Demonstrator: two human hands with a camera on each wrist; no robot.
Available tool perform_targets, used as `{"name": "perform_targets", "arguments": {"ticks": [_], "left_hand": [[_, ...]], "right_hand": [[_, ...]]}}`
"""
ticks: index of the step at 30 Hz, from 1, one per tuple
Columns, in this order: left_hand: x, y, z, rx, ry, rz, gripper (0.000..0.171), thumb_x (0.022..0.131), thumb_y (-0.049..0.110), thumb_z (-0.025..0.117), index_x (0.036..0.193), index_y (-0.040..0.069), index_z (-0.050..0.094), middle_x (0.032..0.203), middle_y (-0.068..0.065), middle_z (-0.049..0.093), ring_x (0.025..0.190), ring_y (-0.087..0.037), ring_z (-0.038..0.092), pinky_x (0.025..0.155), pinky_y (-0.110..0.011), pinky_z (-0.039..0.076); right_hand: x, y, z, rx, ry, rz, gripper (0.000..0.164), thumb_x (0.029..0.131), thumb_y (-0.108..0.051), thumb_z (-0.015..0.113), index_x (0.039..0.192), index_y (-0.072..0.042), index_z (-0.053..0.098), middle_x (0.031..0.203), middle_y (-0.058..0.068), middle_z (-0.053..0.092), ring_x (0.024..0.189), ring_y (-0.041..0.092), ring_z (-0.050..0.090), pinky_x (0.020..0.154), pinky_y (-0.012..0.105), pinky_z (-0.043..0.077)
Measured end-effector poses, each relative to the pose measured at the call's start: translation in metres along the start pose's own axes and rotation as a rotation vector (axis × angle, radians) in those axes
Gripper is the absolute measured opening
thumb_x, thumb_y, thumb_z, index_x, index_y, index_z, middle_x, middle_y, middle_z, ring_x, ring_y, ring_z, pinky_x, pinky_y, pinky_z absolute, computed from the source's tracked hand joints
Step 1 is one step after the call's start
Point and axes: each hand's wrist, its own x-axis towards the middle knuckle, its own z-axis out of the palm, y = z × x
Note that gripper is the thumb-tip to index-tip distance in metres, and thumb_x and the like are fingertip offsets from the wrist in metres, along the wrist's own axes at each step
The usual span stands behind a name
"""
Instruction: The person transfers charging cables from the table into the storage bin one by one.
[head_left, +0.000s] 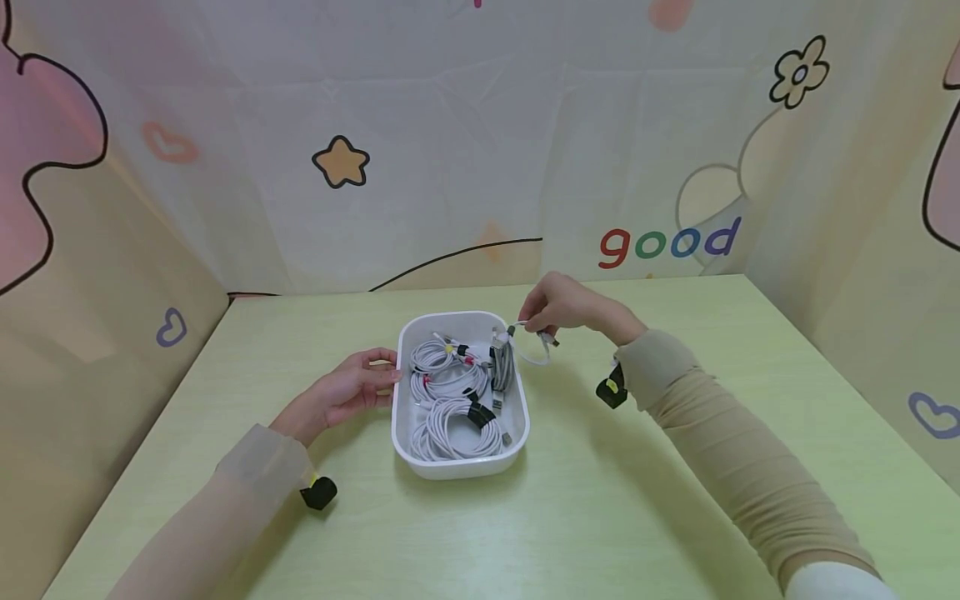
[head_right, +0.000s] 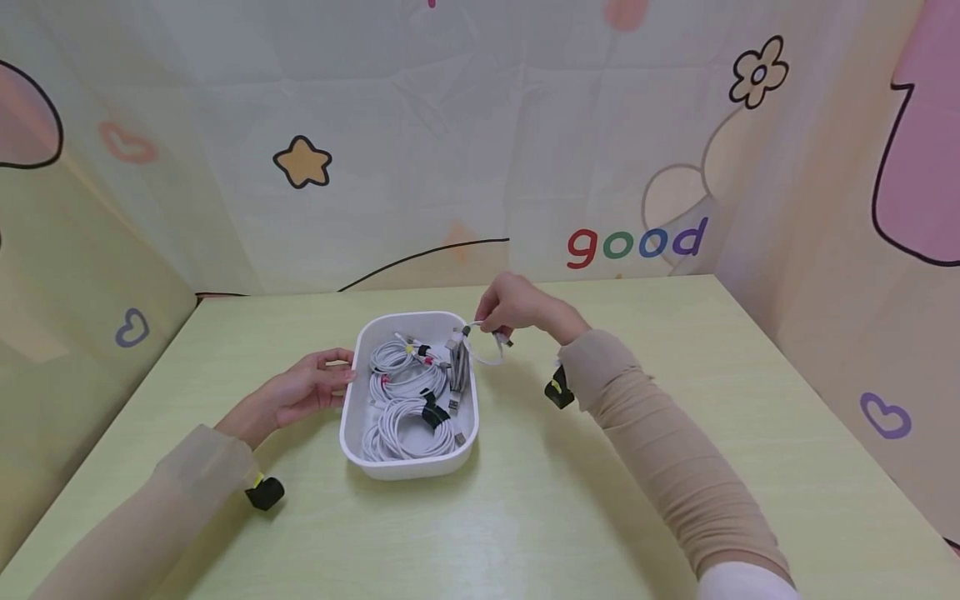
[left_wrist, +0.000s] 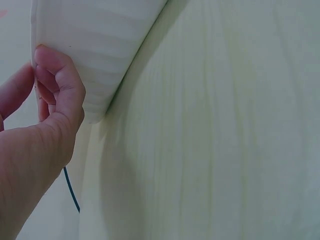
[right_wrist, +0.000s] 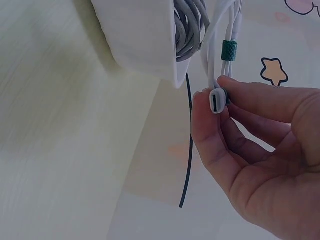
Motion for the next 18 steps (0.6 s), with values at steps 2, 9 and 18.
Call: {"name": "perform_targets", "arguments": {"ticks": [2, 9, 18], "left_hand": [[0.000, 0.000, 0.001, -0.002, 0.000, 0.000, 0.025, 0.095, -0.004, 0.051, 0.117, 0.002, 0.042, 0.100, -0.005, 0.064, 0.087, -0.017, 0.066, 0.079, -0.034, 0.057], [0.000, 0.000, 0.000, 0.026, 0.008, -0.003, 0.027, 0.095, -0.002, 0.052, 0.119, 0.002, 0.041, 0.102, -0.006, 0.061, 0.087, -0.016, 0.066, 0.080, -0.034, 0.057], [0.001, 0.001, 0.002, 0.014, 0.027, -0.017, 0.028, 0.095, -0.003, 0.051, 0.120, 0.001, 0.040, 0.102, -0.006, 0.061, 0.086, -0.017, 0.065, 0.079, -0.034, 0.058]], "right_hand": [[0.001, -0.003, 0.002, -0.004, -0.003, 0.005, 0.013, 0.088, -0.005, 0.066, 0.099, 0.001, 0.071, 0.083, 0.013, 0.067, 0.061, 0.015, 0.059, 0.064, 0.027, 0.056], [0.005, -0.011, 0.007, -0.010, -0.022, 0.005, 0.013, 0.089, -0.005, 0.066, 0.099, 0.001, 0.071, 0.079, 0.008, 0.067, 0.060, 0.014, 0.059, 0.063, 0.027, 0.056], [0.008, -0.021, 0.015, -0.011, -0.049, -0.037, 0.012, 0.088, -0.005, 0.067, 0.098, 0.000, 0.072, 0.084, 0.009, 0.069, 0.061, 0.014, 0.060, 0.062, 0.025, 0.055]]}}
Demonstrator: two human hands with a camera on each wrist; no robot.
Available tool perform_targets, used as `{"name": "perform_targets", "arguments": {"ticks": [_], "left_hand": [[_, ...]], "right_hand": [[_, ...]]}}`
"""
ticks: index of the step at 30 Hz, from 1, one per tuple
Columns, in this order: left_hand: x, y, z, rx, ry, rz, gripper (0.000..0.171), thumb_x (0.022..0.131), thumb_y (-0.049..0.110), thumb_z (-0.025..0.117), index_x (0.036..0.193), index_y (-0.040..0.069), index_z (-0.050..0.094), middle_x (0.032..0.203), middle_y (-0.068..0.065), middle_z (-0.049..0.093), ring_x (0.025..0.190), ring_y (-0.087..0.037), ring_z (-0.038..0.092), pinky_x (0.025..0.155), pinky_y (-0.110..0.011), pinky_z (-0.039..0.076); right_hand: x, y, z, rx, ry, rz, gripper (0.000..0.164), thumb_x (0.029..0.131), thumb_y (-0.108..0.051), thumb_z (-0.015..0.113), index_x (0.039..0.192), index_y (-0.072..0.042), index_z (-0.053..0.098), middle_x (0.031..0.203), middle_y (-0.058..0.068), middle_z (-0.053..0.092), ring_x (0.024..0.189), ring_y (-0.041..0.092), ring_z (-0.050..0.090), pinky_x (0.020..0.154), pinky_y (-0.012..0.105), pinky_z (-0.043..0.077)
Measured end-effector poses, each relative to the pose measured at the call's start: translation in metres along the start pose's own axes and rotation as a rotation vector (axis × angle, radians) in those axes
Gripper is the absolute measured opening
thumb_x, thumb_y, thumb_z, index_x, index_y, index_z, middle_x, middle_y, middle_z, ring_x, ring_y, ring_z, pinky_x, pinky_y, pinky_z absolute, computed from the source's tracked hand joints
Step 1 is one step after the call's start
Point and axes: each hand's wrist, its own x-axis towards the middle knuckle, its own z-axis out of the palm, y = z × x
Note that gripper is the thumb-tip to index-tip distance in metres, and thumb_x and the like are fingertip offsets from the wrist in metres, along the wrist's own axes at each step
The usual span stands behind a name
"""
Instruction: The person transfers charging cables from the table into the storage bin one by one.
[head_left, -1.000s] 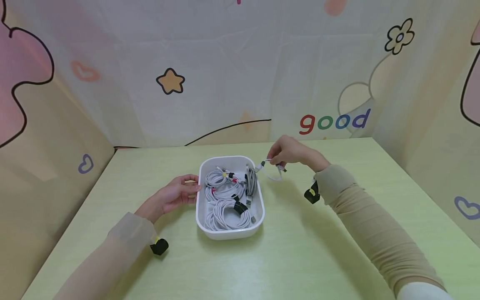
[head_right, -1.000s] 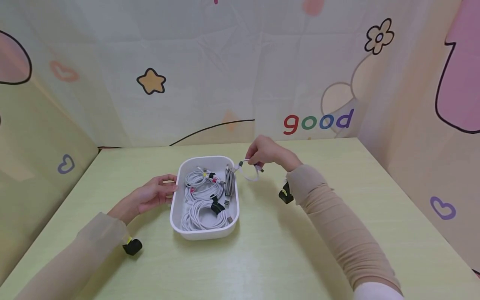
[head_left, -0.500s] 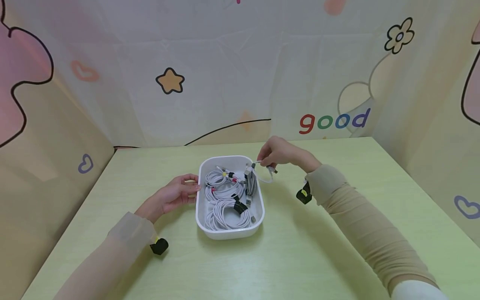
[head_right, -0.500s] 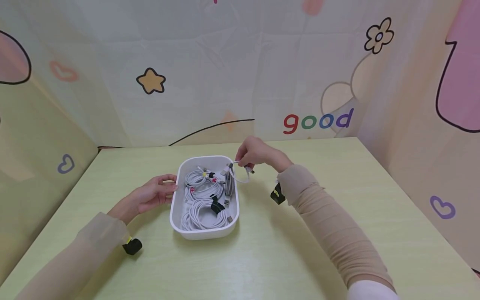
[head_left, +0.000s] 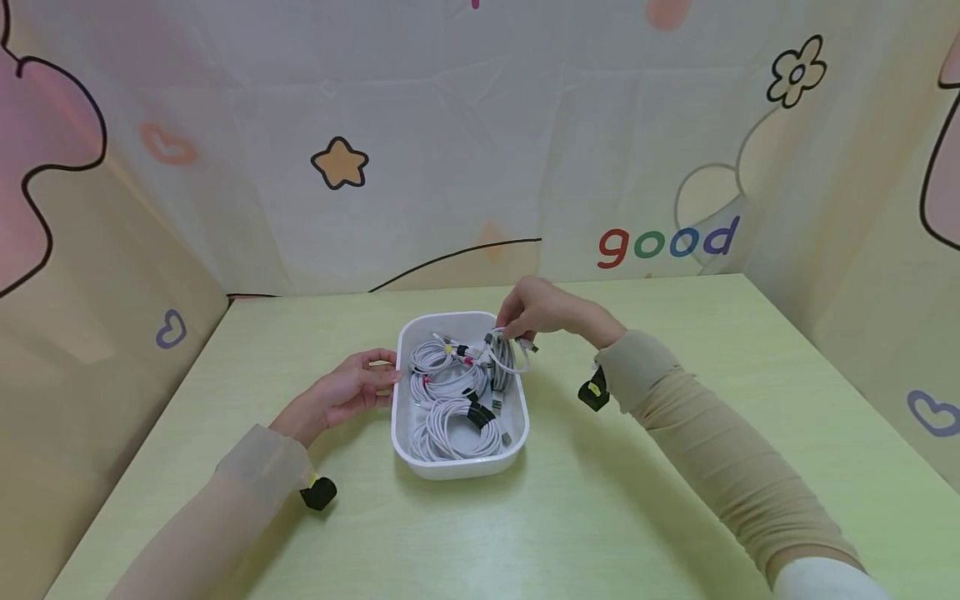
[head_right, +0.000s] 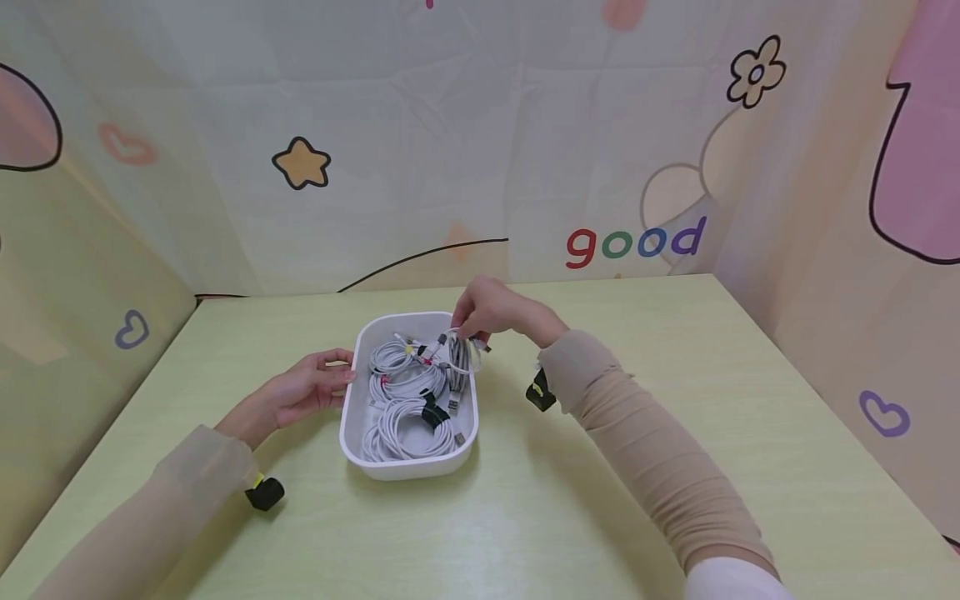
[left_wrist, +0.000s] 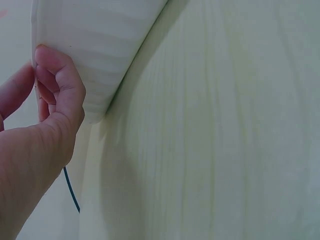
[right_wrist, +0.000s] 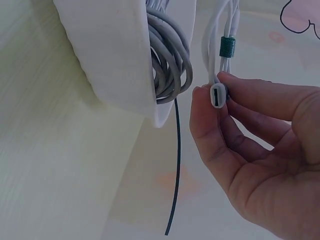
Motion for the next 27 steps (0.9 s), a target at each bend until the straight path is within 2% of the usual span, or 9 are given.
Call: {"name": "perform_targets", "arguments": {"ticks": [4, 10, 13, 18, 20, 24, 27], "left_hand": [[-0.001, 0.000, -0.001, -0.003, -0.019, 0.009, 0.027, 0.095, -0.003, 0.051, 0.119, 0.000, 0.041, 0.099, -0.006, 0.062, 0.085, -0.017, 0.066, 0.079, -0.034, 0.058], [0.001, -0.001, -0.002, -0.007, -0.009, 0.008, 0.026, 0.095, -0.003, 0.052, 0.118, 0.001, 0.041, 0.100, -0.006, 0.062, 0.085, -0.016, 0.066, 0.078, -0.034, 0.058], [0.001, -0.001, -0.002, 0.005, -0.006, 0.004, 0.026, 0.095, -0.003, 0.052, 0.118, 0.002, 0.042, 0.100, -0.005, 0.062, 0.085, -0.016, 0.066, 0.079, -0.034, 0.058], [0.001, -0.001, -0.002, 0.013, -0.003, 0.000, 0.026, 0.095, -0.002, 0.052, 0.118, 0.003, 0.042, 0.101, -0.005, 0.061, 0.085, -0.016, 0.066, 0.079, -0.034, 0.058], [0.001, -0.002, -0.002, 0.016, 0.001, -0.002, 0.027, 0.095, -0.002, 0.052, 0.119, 0.003, 0.042, 0.102, -0.006, 0.061, 0.086, -0.016, 0.066, 0.079, -0.034, 0.058], [0.001, -0.002, -0.002, 0.014, 0.000, 0.000, 0.027, 0.095, -0.002, 0.053, 0.119, 0.003, 0.041, 0.103, -0.006, 0.060, 0.086, -0.016, 0.066, 0.079, -0.034, 0.058], [0.000, 0.000, -0.002, 0.018, -0.008, -0.001, 0.027, 0.094, -0.001, 0.054, 0.118, 0.003, 0.041, 0.102, -0.005, 0.061, 0.086, -0.017, 0.065, 0.080, -0.035, 0.057]], "right_hand": [[0.000, -0.007, 0.003, -0.009, -0.011, -0.021, 0.012, 0.088, -0.004, 0.066, 0.098, 0.000, 0.072, 0.086, 0.009, 0.070, 0.063, 0.014, 0.060, 0.062, 0.025, 0.055], [0.001, -0.017, 0.009, -0.011, -0.027, -0.068, 0.011, 0.087, -0.001, 0.065, 0.096, 0.002, 0.071, 0.083, 0.010, 0.070, 0.061, 0.012, 0.059, 0.060, 0.025, 0.054], [0.003, -0.021, 0.012, -0.003, -0.037, -0.074, 0.011, 0.086, -0.001, 0.065, 0.095, 0.002, 0.071, 0.085, 0.014, 0.070, 0.060, 0.011, 0.058, 0.059, 0.023, 0.052], [0.006, -0.024, 0.018, 0.013, -0.054, -0.084, 0.011, 0.086, -0.001, 0.066, 0.095, 0.001, 0.072, 0.083, 0.012, 0.071, 0.061, 0.010, 0.058, 0.060, 0.023, 0.052], [0.006, -0.026, 0.019, 0.027, -0.068, -0.084, 0.013, 0.086, -0.002, 0.066, 0.097, 0.001, 0.072, 0.086, 0.010, 0.072, 0.066, 0.011, 0.061, 0.065, 0.025, 0.055], [0.002, -0.028, 0.018, 0.047, -0.085, -0.090, 0.023, 0.088, -0.005, 0.065, 0.109, 0.002, 0.069, 0.100, 0.016, 0.073, 0.080, 0.014, 0.068, 0.077, 0.031, 0.058], [-0.001, -0.030, 0.015, 0.045, -0.056, -0.113, 0.024, 0.091, -0.008, 0.062, 0.112, 0.001, 0.068, 0.104, 0.018, 0.071, 0.086, 0.019, 0.069, 0.082, 0.036, 0.058]]}}
